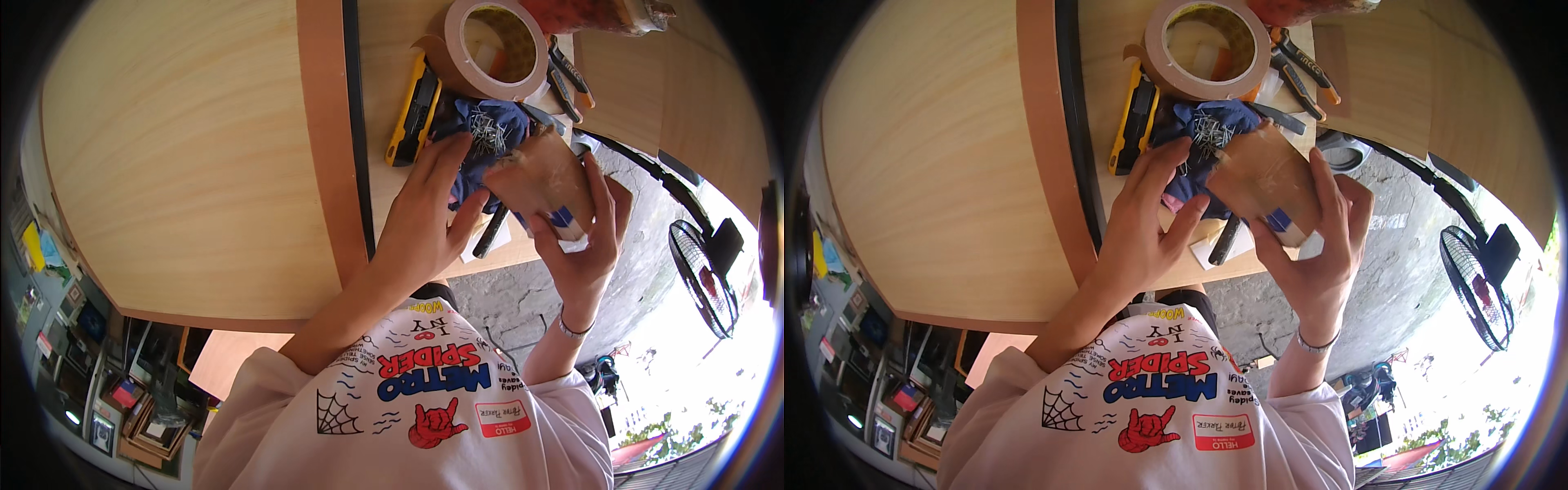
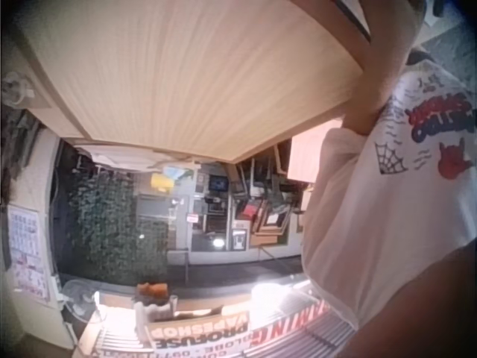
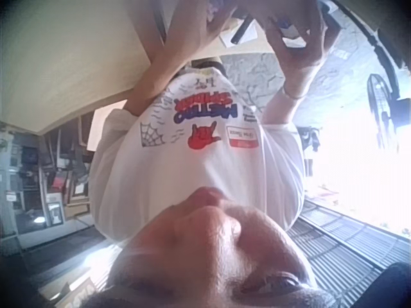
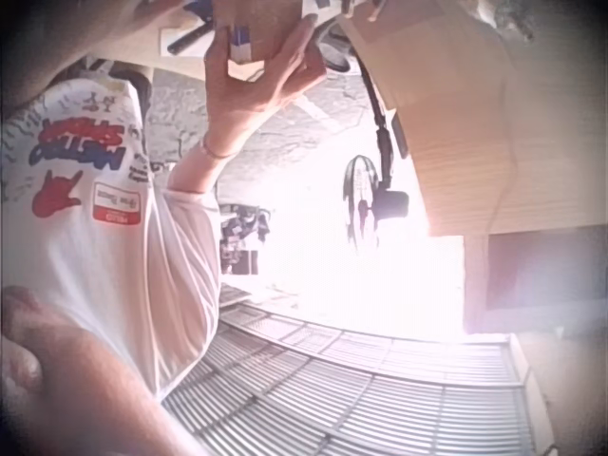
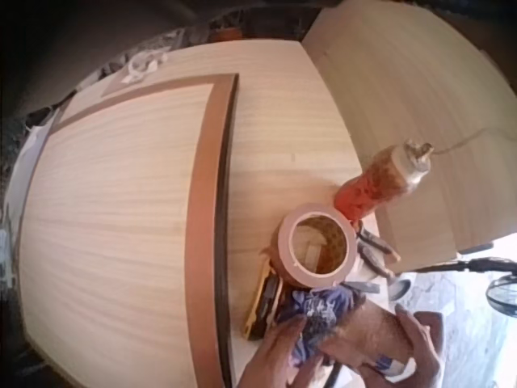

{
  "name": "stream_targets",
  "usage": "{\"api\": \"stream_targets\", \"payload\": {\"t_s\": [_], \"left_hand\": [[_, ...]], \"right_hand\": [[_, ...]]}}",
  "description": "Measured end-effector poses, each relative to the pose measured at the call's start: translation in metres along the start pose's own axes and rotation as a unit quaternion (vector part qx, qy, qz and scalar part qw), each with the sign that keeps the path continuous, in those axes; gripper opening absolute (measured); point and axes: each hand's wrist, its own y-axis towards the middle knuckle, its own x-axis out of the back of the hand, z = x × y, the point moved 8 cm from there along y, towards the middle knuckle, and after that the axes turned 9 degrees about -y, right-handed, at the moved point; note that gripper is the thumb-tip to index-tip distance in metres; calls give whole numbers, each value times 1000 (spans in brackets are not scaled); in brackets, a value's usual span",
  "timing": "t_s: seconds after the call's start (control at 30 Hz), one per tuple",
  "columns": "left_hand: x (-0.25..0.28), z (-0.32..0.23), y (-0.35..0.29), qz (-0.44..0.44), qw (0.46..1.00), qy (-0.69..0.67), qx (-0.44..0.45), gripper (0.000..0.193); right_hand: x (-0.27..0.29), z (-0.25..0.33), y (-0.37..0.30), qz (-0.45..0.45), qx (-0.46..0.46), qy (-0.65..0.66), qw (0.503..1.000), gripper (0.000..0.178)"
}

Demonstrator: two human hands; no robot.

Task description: The person hammers nails along the edges of a large wooden board to attach a border strip. They repeatedly pick up nails, position them, and strike with a hammer, then flip the board to continue on the opposite side.

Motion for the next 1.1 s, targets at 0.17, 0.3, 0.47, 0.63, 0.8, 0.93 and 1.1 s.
{"api": "stream_targets", "payload": {"t_s": [0.17,0.3,0.47,0.63,0.8,0.93,1.1], "left_hand": [[0,3,-2,5,1000,-15,9,55],[5,-4,-8,11,1000,2,-25,60],[-3,-12,-28,50,990,-128,45,79],[-16,-19,-41,170,974,-130,69,99],[26,-42,-35,122,984,-119,-55,86],[96,-79,3,-64,980,92,-166,67],[115,-76,112,-124,976,35,-174,63]], "right_hand": [[-2,-9,-10,-5,-38,50,998,83],[0,-27,-28,-34,-67,75,994,91],[-46,-54,-83,-55,-273,475,835,108],[-69,-26,-97,-11,-226,556,799,109],[-64,-1,-56,24,-47,610,791,93],[-50,-21,-20,-43,-62,195,978,26],[-64,-4,23,-77,31,86,993,15]]}}
